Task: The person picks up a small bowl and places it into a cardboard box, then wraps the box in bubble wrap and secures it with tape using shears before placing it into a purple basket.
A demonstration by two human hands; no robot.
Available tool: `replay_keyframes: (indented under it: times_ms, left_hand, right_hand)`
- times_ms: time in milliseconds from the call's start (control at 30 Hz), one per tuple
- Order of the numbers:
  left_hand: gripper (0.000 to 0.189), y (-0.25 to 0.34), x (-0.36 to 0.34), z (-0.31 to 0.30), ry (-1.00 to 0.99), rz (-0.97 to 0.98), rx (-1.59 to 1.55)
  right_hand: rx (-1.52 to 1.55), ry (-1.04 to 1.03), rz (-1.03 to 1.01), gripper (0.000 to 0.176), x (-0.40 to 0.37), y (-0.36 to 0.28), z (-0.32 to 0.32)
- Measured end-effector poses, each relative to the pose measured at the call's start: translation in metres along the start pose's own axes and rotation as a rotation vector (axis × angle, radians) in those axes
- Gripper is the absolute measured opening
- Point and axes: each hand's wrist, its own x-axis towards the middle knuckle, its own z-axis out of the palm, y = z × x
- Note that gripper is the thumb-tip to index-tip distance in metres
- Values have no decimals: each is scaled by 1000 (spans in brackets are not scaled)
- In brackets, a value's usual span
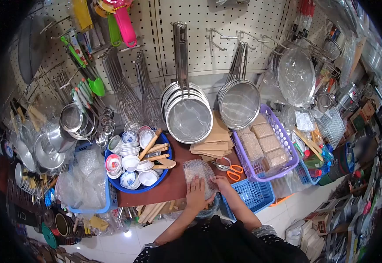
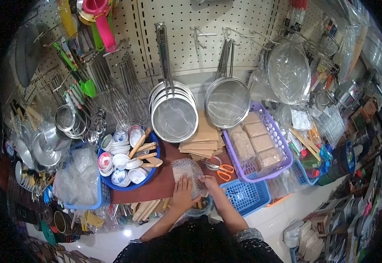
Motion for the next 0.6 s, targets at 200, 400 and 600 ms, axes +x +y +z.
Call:
replay_keyframes:
  times_ms: [200,400,600]
  left_hand:
    - [96,-7,4,7,-72,18,56]
    - [105,-7,8,4,-209,39,170]
    - [103,-7,13,-5,-367,118,314]
  right_hand:
    - [-139,93,-48,8,17,12,6]
    - [-723,357,-408,18,-16,-8,28]
    - [-1050,532,-1154,32,-91,-48,95]
